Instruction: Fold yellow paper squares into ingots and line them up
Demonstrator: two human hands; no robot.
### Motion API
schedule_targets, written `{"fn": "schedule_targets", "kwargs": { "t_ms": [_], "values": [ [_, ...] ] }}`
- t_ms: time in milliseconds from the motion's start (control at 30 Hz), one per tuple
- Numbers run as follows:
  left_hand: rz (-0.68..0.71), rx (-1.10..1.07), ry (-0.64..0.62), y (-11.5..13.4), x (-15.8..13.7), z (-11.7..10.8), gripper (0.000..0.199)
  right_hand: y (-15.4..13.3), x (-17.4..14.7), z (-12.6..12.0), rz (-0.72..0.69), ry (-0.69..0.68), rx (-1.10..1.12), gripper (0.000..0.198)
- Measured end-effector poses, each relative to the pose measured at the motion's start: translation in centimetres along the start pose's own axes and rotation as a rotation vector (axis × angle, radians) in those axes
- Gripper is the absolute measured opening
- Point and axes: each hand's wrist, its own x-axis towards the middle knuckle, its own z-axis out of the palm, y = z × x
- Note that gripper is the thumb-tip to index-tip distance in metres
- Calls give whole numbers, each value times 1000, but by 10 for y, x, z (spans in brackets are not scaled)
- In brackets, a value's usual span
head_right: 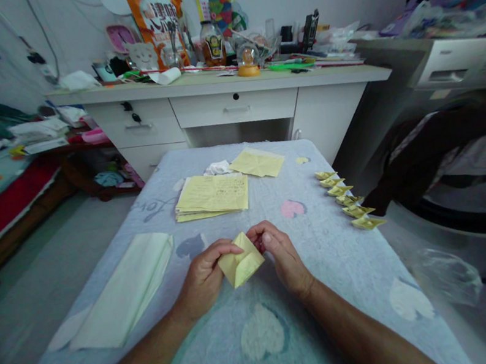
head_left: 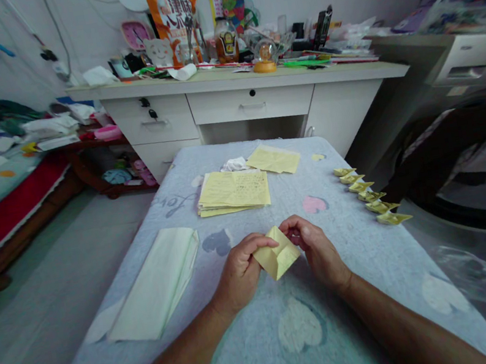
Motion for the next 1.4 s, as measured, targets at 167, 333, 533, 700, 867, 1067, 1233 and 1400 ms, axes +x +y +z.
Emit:
{"fn": "schedule_targets", "kwargs": {
  "t_ms": [167,333,533,700,867,1067,1233,1400],
  "values": [
    [105,123,-138,1,-2,1,43,-2,1,2,197,-37,71,27],
    [111,201,-159,1,-5,4,47,0,3,2,226,-16,56,27],
    [-102,-13,-110,4,-5,4,61,5,5,-2,213,29,75,26],
    [-193,-312,-154,6,-3,2,62,5,6,-1,175,57,39,26],
    [-298,-43,-74,2,0,5,24,5,5,1,115,43,-70,24],
    [-338,-24,-39,-4,3,4,22,0,4,-1,96,41,-138,32],
    [-349,-139,-11,-6,4,2,25,4,4,-3,158,-41,-24,29],
    [-360,-195,-7,-2,4,2,29,9,5,-2,225,-111,-77,33]
  ]
}}
